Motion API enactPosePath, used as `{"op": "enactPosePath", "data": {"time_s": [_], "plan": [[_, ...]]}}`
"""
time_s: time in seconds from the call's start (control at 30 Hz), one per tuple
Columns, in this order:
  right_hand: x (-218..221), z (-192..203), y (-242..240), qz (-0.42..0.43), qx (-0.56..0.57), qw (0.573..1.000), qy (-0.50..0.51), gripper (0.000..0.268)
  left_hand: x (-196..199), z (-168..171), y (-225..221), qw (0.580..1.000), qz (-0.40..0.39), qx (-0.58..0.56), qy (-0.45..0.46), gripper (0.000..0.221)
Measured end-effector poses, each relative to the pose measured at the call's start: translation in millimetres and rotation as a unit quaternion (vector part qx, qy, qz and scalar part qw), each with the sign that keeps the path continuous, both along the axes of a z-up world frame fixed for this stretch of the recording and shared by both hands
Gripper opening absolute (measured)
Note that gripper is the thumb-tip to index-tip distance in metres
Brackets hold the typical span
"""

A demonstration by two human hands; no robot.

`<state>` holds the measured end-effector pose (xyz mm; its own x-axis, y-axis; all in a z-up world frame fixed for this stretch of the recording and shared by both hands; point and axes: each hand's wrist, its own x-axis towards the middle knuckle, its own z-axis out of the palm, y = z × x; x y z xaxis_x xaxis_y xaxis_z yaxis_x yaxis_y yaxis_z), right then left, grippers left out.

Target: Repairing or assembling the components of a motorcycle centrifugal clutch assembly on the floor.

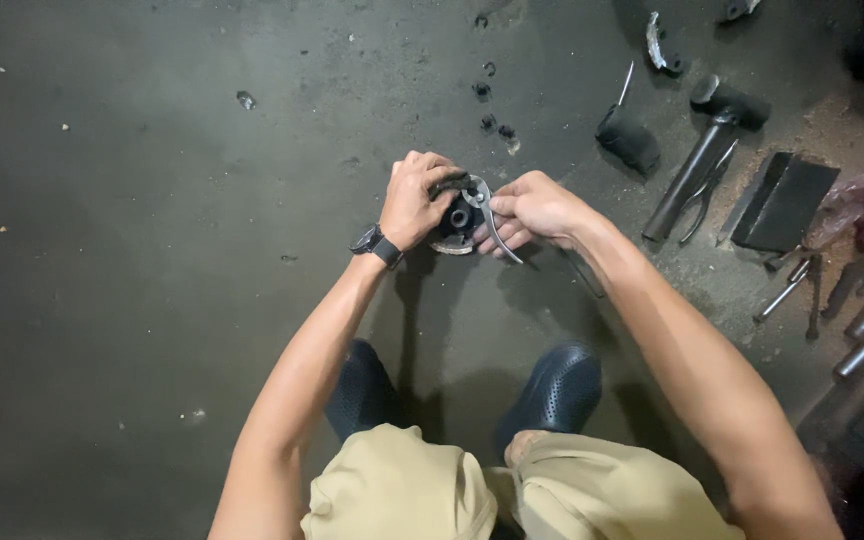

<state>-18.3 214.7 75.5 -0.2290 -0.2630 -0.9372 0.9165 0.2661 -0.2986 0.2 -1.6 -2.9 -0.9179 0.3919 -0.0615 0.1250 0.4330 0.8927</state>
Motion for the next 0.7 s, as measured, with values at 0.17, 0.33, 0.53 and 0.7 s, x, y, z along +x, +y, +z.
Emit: {"op": "enactPosePath", "data": {"time_s": [0.17,0.33,0.53,0.7], "plan": [[-10.7,2.1,-2.6,0.004,0.008,1.000,-0.017,0.038,1.3,1.4,-1.8,1.000,-0.001,0.007,0.000,0.026],[-21.9,-1.1,-4.3,0.035,0.016,0.999,-0.028,0.034,2.9,-2.7,-1.9,1.000,0.005,0.014,0.023,0.027],[-34.5,2.8,-11.0,0.046,0.039,0.997,-0.043,0.032,4.6,-6.6,-2.3,0.999,0.011,0.018,0.031,0.025],[-37.6,6.2,-13.3,0.063,0.043,0.997,-0.029,0.030,4.9,-6.3,-2.9,0.999,0.010,0.016,0.034,0.025]]}}
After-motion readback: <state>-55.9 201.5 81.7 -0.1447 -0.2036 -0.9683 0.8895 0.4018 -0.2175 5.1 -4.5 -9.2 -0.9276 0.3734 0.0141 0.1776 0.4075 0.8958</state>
